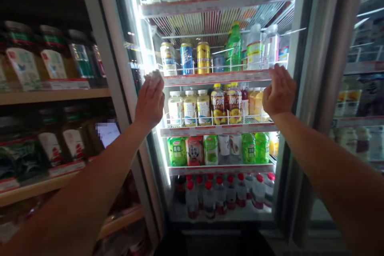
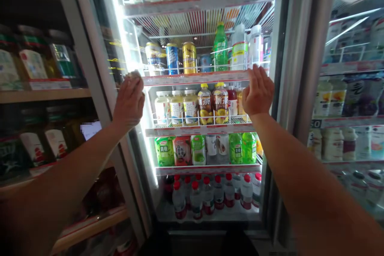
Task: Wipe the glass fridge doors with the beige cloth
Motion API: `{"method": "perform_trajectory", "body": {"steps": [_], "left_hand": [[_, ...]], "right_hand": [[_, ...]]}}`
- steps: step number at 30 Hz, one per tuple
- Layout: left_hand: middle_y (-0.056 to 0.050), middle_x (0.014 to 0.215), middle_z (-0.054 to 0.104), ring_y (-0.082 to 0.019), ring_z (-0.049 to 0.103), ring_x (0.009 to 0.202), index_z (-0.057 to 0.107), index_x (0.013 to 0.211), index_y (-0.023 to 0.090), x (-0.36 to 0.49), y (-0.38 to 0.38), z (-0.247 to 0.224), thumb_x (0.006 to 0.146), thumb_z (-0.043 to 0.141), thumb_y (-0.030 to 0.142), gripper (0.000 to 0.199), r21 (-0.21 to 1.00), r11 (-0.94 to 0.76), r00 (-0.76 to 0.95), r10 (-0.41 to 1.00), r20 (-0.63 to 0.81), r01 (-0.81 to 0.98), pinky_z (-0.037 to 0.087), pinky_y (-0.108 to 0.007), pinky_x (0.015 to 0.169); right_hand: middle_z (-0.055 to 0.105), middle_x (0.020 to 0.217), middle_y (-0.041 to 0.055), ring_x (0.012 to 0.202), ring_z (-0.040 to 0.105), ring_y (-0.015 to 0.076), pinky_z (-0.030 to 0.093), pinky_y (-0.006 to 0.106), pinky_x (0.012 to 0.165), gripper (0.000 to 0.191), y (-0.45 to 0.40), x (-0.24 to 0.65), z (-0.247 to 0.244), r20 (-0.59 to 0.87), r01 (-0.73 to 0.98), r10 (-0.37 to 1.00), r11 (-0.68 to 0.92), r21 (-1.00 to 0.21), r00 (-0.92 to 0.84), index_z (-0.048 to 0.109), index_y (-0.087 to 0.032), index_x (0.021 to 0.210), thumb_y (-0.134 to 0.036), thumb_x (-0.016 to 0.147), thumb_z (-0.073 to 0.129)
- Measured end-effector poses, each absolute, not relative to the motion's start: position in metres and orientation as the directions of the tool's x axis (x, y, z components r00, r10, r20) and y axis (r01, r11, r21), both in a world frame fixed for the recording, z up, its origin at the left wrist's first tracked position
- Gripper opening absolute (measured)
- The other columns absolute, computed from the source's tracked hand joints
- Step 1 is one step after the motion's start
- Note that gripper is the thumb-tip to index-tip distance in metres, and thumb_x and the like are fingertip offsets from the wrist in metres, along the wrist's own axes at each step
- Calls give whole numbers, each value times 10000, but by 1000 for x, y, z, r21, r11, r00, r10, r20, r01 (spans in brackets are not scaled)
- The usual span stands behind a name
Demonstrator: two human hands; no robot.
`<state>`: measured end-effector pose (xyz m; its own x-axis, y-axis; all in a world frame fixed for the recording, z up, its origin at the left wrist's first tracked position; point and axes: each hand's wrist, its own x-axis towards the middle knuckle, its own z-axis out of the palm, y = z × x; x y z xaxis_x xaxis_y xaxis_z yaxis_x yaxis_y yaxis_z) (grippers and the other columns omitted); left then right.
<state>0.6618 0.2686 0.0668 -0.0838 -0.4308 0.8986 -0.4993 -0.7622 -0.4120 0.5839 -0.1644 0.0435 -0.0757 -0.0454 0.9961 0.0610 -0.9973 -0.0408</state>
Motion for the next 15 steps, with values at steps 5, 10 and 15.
{"method": "perform_trajectory", "body": {"steps": [5,10,15], "left_hand": [[-105,1607,406,-266,201,1559,277,1614,228,663,282,26,1064,391,230,561,-512,-695,-13,-587,810,-505,271,-543,1285],[-109,1613,393,-256,170,1562,205,1638,245,666,291,-2,1068,402,220,604,-514,-712,-11,-580,814,-478,277,-544,1288],[-11,1655,321,-286,211,1549,96,1653,315,674,299,-48,1058,367,207,662,-488,-699,13,-579,815,-523,289,-554,1299]], "right_hand": [[450,1596,91,1504,360,313,291,538,1223,565,-164,583,43,997,124,-66,-990,-60,-50,485,-142,1499,-236,970,308],[455,1594,54,1485,393,323,308,514,1214,552,-164,585,42,995,123,-51,-992,-40,-89,487,-179,1504,-270,997,289],[511,1546,128,1481,408,279,329,487,1214,556,-165,585,42,993,59,-27,-998,-20,-117,539,-92,1446,-230,957,314]]}}
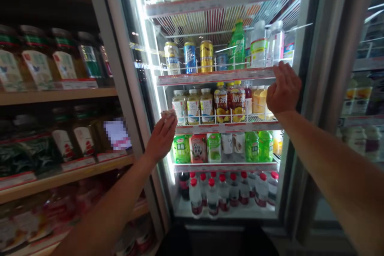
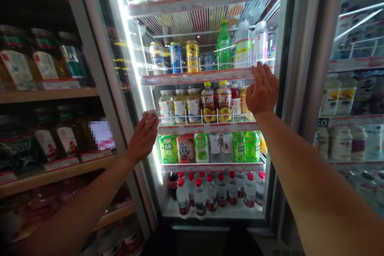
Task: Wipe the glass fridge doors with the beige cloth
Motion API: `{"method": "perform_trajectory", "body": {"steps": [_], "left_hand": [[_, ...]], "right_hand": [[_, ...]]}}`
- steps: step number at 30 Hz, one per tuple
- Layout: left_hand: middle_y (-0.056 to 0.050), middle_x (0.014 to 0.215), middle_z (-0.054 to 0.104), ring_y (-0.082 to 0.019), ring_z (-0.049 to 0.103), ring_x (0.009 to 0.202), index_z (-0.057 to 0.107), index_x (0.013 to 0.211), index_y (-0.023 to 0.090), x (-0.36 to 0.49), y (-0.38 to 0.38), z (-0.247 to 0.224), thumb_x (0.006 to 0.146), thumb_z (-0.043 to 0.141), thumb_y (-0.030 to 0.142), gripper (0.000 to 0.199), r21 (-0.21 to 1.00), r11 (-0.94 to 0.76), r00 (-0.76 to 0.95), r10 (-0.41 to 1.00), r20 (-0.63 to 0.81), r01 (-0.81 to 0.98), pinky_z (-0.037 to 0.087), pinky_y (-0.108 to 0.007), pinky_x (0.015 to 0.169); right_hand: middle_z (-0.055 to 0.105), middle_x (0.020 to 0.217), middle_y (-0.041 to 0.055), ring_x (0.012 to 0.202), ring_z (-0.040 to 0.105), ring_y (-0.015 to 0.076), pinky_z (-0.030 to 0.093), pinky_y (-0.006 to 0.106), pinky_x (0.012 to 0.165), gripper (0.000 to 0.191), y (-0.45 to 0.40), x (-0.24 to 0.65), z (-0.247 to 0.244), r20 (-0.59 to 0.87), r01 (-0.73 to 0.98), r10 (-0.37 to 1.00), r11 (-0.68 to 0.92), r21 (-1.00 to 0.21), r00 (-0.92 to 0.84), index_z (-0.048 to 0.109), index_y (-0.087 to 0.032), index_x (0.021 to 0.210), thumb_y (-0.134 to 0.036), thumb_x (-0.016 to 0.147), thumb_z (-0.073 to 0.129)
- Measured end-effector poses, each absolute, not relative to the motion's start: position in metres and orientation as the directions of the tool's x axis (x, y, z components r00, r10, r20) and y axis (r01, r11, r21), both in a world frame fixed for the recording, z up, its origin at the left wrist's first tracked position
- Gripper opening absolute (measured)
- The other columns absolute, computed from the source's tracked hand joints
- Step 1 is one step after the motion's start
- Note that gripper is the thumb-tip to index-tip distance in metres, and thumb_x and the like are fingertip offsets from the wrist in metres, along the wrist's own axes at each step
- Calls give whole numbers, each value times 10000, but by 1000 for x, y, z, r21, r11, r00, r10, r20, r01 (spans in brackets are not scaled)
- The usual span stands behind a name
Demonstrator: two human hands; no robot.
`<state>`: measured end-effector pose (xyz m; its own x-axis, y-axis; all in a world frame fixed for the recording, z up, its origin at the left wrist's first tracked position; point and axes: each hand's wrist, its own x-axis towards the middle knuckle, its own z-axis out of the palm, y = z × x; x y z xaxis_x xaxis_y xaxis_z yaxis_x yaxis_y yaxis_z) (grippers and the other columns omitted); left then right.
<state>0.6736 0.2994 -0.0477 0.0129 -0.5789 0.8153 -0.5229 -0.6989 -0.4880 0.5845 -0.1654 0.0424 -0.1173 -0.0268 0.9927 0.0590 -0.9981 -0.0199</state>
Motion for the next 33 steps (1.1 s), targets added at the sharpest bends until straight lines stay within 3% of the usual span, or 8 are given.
{"method": "perform_trajectory", "body": {"steps": [3,9,14,21,25,27,31,33], "left_hand": [[-12,1635,363,-285,252,1539,71,1651,326,675,303,-68,1060,377,191,680,-510,-681,17,-607,794,-525,331,-545,1283],[-210,1611,351,-324,161,1550,73,1654,178,661,275,-97,1046,399,139,691,-388,-793,-6,-437,900,-470,322,-626,1246],[-167,1564,449,-322,217,1531,185,1641,199,652,259,-122,1003,389,77,681,-472,-694,34,-580,814,-544,387,-598,1225],[-162,1654,281,-343,168,1551,141,1652,237,651,249,-114,1000,483,148,741,-282,-811,-16,-319,948,-512,345,-656,1220],[-115,1553,478,-325,267,1519,251,1627,292,650,240,-119,975,469,98,714,-528,-633,-11,-634,773,-567,405,-589,1206],[-90,1527,515,-301,307,1508,250,1626,307,653,244,-113,981,455,85,713,-581,-579,-18,-699,715,-571,400,-552,1219],[-167,1632,325,-328,248,1530,81,1659,222,658,253,-102,1006,489,150,773,-398,-772,-57,-428,902,-496,368,-586,1227],[-176,1635,313,-333,235,1532,79,1660,203,657,255,-107,1000,490,141,780,-405,-779,-61,-431,900,-479,364,-586,1228]], "right_hand": [[501,1554,121,1493,385,260,307,474,1224,564,-164,582,44,996,63,-50,-997,-46,-69,534,-111,1445,-211,942,300],[329,1654,146,1553,248,284,257,597,1220,640,-137,589,41,971,99,-238,-966,-239,16,350,-107,1560,-234,933,340],[235,1685,173,1576,157,324,212,659,1213,657,-111,595,19,962,70,-270,-960,-272,45,212,-142,1623,-420,1032,287],[293,1669,156,1580,167,289,208,555,1265,623,-108,592,-1,968,46,-245,-968,-247,49,352,-110,1580,-353,1007,331],[298,1668,146,1585,152,277,218,556,1266,625,-108,590,0,962,51,-260,-963,-265,81,365,-122,1577,-311,982,347],[306,1664,147,1585,154,273,219,554,1267,622,-109,590,0,961,53,-260,-963,-265,93,368,-124,1576,-308,983,342],[343,1647,154,1575,197,284,235,555,1261,608,-110,591,-1,968,53,-244,-968,-246,52,400,-111,1557,-307,986,333],[360,1639,154,1568,223,288,235,539,1264,596,-110,593,-2,972,49,-235,-971,-236,26,418,-107,1547,-305,992,328]]}}
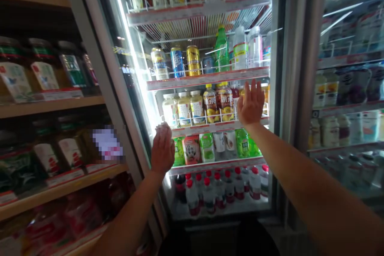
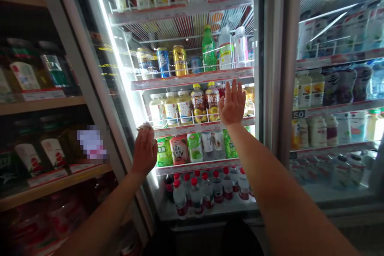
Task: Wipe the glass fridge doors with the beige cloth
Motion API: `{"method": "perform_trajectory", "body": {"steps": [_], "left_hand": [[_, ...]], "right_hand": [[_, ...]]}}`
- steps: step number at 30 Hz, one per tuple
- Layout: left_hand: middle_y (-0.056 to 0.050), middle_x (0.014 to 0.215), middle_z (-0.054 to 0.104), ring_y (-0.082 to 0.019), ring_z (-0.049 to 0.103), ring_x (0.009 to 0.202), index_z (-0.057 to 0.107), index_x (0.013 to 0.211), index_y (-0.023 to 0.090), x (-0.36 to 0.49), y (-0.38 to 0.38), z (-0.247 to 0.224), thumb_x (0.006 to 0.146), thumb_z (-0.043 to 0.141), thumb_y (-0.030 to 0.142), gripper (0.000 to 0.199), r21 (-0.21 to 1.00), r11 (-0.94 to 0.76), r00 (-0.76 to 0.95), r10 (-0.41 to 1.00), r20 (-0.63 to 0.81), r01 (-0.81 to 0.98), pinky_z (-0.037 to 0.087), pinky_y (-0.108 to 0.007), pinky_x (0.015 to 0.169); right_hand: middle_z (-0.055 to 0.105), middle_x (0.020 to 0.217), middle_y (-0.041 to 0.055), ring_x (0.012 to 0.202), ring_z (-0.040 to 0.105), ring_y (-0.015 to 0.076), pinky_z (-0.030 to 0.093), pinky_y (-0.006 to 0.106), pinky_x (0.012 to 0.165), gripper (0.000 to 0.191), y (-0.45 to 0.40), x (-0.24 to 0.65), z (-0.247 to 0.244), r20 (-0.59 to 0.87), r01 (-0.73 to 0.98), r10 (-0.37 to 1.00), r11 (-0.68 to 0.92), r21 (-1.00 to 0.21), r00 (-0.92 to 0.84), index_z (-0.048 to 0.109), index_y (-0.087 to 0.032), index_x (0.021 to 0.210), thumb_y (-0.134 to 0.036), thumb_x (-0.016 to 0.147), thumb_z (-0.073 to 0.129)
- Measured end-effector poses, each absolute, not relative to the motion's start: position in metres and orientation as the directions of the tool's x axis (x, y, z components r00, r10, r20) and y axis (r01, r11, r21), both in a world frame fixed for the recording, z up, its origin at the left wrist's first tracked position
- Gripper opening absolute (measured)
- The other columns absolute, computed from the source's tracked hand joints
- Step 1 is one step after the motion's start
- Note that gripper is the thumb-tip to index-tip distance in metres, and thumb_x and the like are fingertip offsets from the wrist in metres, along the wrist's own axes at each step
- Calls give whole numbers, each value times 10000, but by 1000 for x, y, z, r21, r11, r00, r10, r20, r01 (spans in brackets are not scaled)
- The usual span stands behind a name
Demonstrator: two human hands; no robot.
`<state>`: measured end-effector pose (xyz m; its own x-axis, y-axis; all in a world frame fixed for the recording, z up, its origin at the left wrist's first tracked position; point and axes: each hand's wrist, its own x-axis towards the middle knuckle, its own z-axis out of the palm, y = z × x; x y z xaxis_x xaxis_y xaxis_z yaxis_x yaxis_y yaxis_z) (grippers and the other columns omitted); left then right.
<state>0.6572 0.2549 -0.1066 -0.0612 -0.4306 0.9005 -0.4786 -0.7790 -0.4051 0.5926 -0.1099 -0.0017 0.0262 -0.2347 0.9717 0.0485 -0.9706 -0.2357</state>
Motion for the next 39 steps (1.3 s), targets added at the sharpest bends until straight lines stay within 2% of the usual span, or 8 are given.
{"method": "perform_trajectory", "body": {"steps": [3,5,11,17,23,29,35,39], "left_hand": [[-109,1571,455,-292,287,1521,211,1642,225,654,254,-115,991,469,101,711,-637,-568,-65,-718,693,-520,358,-517,1243],[-72,1539,506,-270,291,1526,268,1627,238,653,253,-109,999,453,87,672,-705,-464,-93,-798,596,-537,332,-487,1255],[-168,1600,398,-316,190,1559,164,1647,150,654,228,-79,1009,491,118,717,-507,-709,-114,-524,844,-490,332,-540,1234],[-62,1538,511,-243,234,1552,301,1617,196,644,204,-91,1002,406,74,636,-708,-447,-138,-786,603,-547,239,-444,1288],[-140,1548,485,-290,195,1562,235,1635,158,645,185,-72,1008,501,132,682,-484,-696,-141,-491,860,-530,291,-495,1257],[-57,1535,517,-244,249,1548,382,1580,182,638,171,-88,988,413,63,604,-683,-421,-157,-773,614,-597,241,-446,1288],[-107,1541,503,-272,198,1563,334,1601,171,641,161,-71,1006,465,114,612,-507,-637,-116,-552,826,-580,290,-497,1263],[-73,1547,501,-255,172,1569,440,1542,158,638,152,-90,967,450,64,583,-622,-480,-149,-705,693,-618,271,-473,1278]], "right_hand": [[367,1636,144,1566,229,284,241,551,1258,587,-111,595,-2,972,50,-233,-971,-233,13,410,-133,1552,-291,992,332],[363,1637,147,1567,219,288,245,564,1251,591,-111,596,-2,974,58,-228,-972,-229,12,403,-132,1554,-281,986,341],[362,1638,143,1565,221,278,235,542,1258,583,-114,599,-4,976,44,-217,-975,-217,-5,410,-125,1546,-271,983,361],[383,1626,147,1566,216,269,245,536,1254,580,-116,603,-5,981,46,-191,-981,-189,-43,421,-117,1538,-275,984,355],[325,1655,150,1576,179,280,223,546,1255,575,-112,602,-6,978,38,-210,-977,-210,-1,359,-116,1574,-274,1023,315],[278,1678,139,1583,155,289,215,554,1260,598,-113,600,-32,982,-5,-181,-983,-181,55,267,-159,1618,-380,1065,317],[312,1667,125,1586,152,257,245,513,1255,600,-118,598,-59,994,-26,-95,-995,-94,46,247,-197,1627,-385,1064,337],[362,1641,145,1575,199,258,269,491,1245,574,-119,598,-62,997,-30,-73,-997,-73,3,327,-165,1598,-360,1058,356]]}}
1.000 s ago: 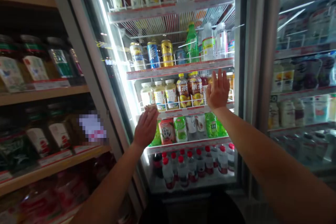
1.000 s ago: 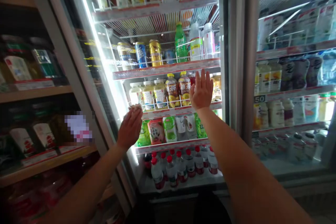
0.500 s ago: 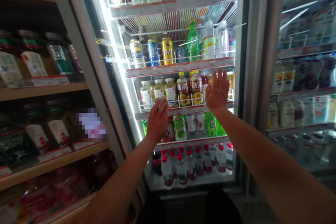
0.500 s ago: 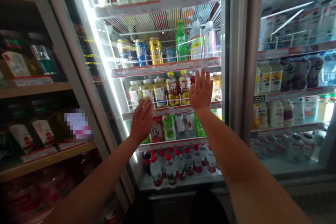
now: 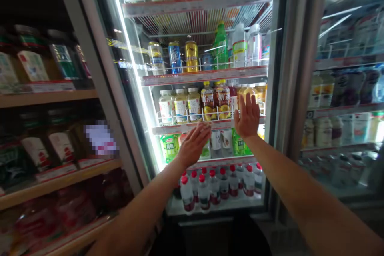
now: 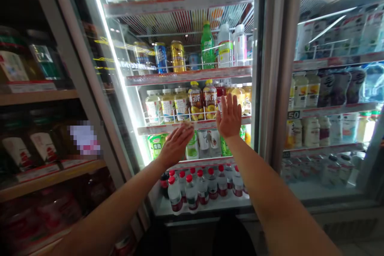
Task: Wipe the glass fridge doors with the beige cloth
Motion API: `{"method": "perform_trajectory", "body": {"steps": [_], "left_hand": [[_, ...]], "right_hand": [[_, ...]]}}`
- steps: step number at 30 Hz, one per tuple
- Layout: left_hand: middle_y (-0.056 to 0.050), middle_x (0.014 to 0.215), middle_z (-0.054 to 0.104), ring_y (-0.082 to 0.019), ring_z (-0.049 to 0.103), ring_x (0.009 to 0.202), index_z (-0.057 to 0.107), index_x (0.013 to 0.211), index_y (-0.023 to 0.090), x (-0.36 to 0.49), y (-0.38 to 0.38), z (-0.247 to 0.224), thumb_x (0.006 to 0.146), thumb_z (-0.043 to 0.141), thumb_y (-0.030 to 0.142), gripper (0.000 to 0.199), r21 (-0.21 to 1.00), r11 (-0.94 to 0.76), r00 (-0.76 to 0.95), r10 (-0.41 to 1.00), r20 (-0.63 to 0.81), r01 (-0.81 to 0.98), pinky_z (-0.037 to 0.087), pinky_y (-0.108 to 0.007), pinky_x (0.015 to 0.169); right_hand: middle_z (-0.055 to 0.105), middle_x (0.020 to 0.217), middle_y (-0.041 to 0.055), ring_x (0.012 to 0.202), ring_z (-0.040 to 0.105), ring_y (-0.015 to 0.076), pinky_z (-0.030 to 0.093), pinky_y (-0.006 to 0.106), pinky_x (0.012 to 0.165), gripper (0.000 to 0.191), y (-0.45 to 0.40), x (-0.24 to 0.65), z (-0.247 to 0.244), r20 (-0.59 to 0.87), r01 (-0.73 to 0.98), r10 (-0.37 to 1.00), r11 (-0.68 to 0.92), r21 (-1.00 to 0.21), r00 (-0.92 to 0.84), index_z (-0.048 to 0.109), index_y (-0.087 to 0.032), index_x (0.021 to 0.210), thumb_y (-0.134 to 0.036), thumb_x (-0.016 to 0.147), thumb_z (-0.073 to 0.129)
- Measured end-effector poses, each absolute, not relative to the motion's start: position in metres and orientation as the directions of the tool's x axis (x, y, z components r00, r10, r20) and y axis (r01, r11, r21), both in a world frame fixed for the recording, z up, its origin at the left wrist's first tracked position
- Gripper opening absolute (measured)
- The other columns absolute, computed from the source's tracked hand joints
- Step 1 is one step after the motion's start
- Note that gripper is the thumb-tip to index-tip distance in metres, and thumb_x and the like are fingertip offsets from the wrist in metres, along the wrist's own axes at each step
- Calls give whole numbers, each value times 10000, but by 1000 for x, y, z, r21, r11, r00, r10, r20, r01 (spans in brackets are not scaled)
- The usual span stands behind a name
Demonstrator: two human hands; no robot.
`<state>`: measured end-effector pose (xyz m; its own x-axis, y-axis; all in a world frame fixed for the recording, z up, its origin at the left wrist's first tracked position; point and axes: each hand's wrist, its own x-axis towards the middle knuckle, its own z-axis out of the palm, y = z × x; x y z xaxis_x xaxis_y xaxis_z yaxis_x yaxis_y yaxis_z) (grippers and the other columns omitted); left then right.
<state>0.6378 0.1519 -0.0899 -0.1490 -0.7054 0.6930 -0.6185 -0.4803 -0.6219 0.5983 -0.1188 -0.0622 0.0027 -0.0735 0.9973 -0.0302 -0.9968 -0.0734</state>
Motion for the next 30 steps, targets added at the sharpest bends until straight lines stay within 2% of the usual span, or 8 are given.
{"method": "perform_trajectory", "body": {"steps": [2,3,9,15,20,23,27,30], "left_hand": [[-48,1546,506,-241,202,1562,489,1505,156,637,150,-93,952,448,45,566,-689,-362,-186,-790,584,-628,266,-446,1284],[-43,1547,505,-238,213,1560,494,1501,156,637,149,-91,948,448,36,568,-693,-353,-188,-795,576,-629,266,-441,1284],[-61,1538,513,-237,190,1566,413,1559,175,637,134,-78,957,459,34,620,-548,-542,-150,-610,778,-637,269,-468,1286],[-71,1548,499,-222,165,1569,385,1565,135,632,111,-91,967,398,26,608,-641,-379,-205,-734,648,-667,264,-443,1289],[-111,1594,426,-248,174,1567,172,1643,158,637,96,-74,986,392,54,700,-506,-512,-174,-562,808,-694,296,-498,1267],[-106,1607,404,-249,162,1570,110,1654,178,637,87,-87,1000,414,86,727,-460,-535,-141,-531,836,-709,290,-512,1268],[-115,1608,403,-222,109,1579,155,1642,137,631,74,-115,974,443,65,732,-437,-529,-86,-561,823,-728,272,-478,1284],[-169,1616,371,-228,93,1580,296,1586,76,625,62,-124,992,442,93,612,-347,-580,-9,-505,863,-737,275,-471,1287]], "right_hand": [[361,1641,147,1576,196,257,263,486,1248,569,-119,598,-62,997,-18,-71,-997,-71,5,344,-154,1591,-345,1054,361],[359,1642,147,1577,191,255,258,484,1251,568,-119,598,-62,997,-14,-70,-997,-70,8,349,-150,1588,-339,1053,362],[397,1620,154,1573,206,249,251,471,1254,554,-120,599,-64,998,-32,-57,-998,-58,-20,392,-130,1564,-310,1041,373],[373,1634,148,1575,201,267,252,514,1249,575,-119,596,-64,996,48,-90,-995,-91,17,366,-153,1582,-328,1035,372],[339,1653,132,1576,195,266,261,519,1244,585,-120,597,-63,996,48,-86,-995,-88,30,337,-174,1596,-312,1028,371],[382,1630,138,1570,216,271,258,532,1242,578,-121,597,-61,993,54,-110,-992,-112,42,373,-172,1578,-313,1018,375],[418,1607,137,1557,252,277,285,559,1233,564,-107,581,-75,982,197,-177,-963,-187,67,417,-178,1545,-272,990,384],[529,1512,141,1451,443,257,401,506,1192,510,-84,563,-104,983,435,-139,-882,-179,122,494,-189,1481,-249,977,444]]}}
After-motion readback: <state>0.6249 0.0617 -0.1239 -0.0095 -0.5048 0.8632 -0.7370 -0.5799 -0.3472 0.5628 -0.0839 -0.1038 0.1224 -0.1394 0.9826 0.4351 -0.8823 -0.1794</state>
